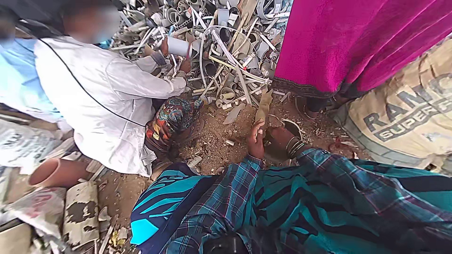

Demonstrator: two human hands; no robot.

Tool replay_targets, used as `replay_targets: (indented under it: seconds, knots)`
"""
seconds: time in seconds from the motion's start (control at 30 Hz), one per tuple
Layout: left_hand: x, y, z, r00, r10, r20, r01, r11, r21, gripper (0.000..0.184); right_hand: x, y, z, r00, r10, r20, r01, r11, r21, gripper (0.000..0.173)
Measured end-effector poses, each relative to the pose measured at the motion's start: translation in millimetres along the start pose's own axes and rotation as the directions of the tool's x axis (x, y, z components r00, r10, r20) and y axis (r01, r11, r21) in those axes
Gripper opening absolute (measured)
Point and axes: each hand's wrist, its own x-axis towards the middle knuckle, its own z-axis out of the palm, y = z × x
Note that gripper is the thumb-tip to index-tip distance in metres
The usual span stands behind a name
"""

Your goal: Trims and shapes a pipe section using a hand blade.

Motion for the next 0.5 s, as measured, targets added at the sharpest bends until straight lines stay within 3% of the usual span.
replay_targets:
  seconds: [0.13,0.27,0.5]
  knots:
    - [2.9,3.6,-0.5,0.997,-0.062,-0.036,0.061,0.998,-0.013,0.038,5.4,4.3,5.3,0.998,0.047,0.029,-0.046,0.998,-0.031,0.041]
    - [6.4,13.3,-4.5,0.972,-0.223,-0.074,0.229,0.968,0.097,0.043,-9.5,-4.7,-10.6,0.998,0.059,-0.033,-0.057,0.998,0.036,0.042]
    - [0.2,15.0,-10.3,0.975,-0.208,-0.079,0.219,0.960,0.176,0.043,-1.7,4.7,-3.4,0.994,0.093,-0.051,-0.093,0.996,0.006,0.042]
